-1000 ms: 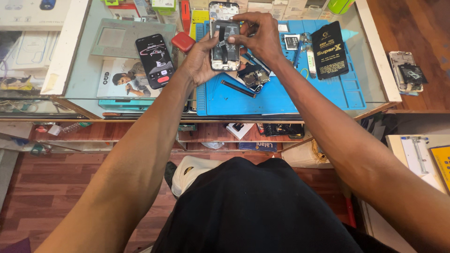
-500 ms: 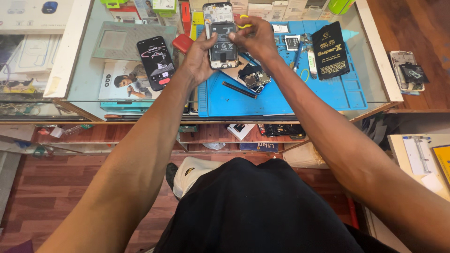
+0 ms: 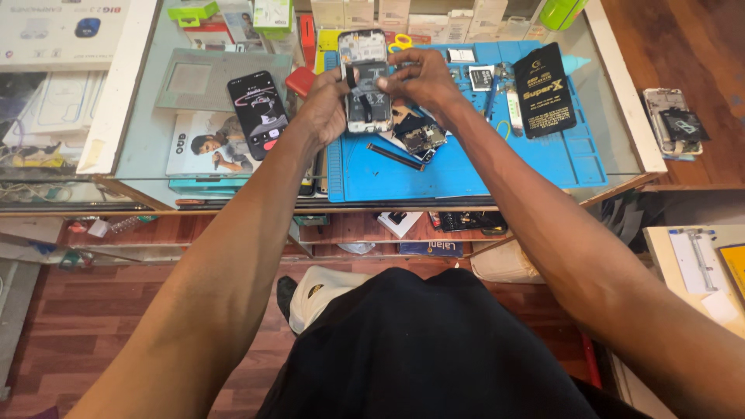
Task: The person applies adhesive from a tube to the interior of a mobile phone chassis, places a battery into the compartment, and connects several ribbon cables and internal components by hand.
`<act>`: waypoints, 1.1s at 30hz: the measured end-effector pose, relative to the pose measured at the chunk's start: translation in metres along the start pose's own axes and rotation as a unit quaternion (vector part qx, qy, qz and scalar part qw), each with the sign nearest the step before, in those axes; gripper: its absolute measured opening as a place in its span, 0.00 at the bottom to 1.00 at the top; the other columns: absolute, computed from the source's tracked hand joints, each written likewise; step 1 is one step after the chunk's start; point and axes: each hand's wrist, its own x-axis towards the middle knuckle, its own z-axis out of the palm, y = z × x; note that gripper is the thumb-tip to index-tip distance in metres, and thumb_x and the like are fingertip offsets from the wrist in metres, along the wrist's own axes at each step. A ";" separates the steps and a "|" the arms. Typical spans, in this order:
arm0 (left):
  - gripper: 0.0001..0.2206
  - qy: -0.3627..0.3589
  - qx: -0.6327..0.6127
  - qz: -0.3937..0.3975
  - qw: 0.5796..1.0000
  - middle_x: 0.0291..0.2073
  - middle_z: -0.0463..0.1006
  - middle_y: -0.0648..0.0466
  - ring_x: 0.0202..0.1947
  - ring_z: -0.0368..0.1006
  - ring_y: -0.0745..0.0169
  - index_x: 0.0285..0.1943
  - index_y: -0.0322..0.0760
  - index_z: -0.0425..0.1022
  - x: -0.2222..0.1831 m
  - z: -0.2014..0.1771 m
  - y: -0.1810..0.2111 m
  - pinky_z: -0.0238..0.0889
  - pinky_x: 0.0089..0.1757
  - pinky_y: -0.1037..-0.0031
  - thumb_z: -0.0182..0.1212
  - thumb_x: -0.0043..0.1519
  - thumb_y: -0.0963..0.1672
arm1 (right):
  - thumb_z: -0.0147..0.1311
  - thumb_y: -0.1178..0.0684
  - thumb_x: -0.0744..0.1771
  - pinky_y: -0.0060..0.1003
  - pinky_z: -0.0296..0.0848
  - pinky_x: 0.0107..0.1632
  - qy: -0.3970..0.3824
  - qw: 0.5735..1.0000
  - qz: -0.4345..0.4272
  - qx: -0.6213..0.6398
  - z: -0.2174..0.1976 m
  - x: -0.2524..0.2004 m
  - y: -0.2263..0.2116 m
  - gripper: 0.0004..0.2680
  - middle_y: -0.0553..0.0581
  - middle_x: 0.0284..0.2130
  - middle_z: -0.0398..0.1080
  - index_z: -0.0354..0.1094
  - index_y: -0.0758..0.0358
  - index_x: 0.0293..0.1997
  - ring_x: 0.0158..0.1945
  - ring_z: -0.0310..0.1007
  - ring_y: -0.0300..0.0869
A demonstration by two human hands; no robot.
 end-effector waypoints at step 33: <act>0.16 0.032 -0.005 0.066 0.997 0.50 0.79 0.41 0.48 0.81 0.54 0.60 0.26 0.69 -0.008 0.001 -0.021 0.80 0.49 0.66 0.57 0.62 0.34 | 0.70 0.61 0.61 0.29 0.76 0.32 -0.017 0.999 0.013 0.027 0.008 0.005 0.024 0.10 0.52 0.32 0.78 0.75 0.65 0.42 0.32 0.76 0.33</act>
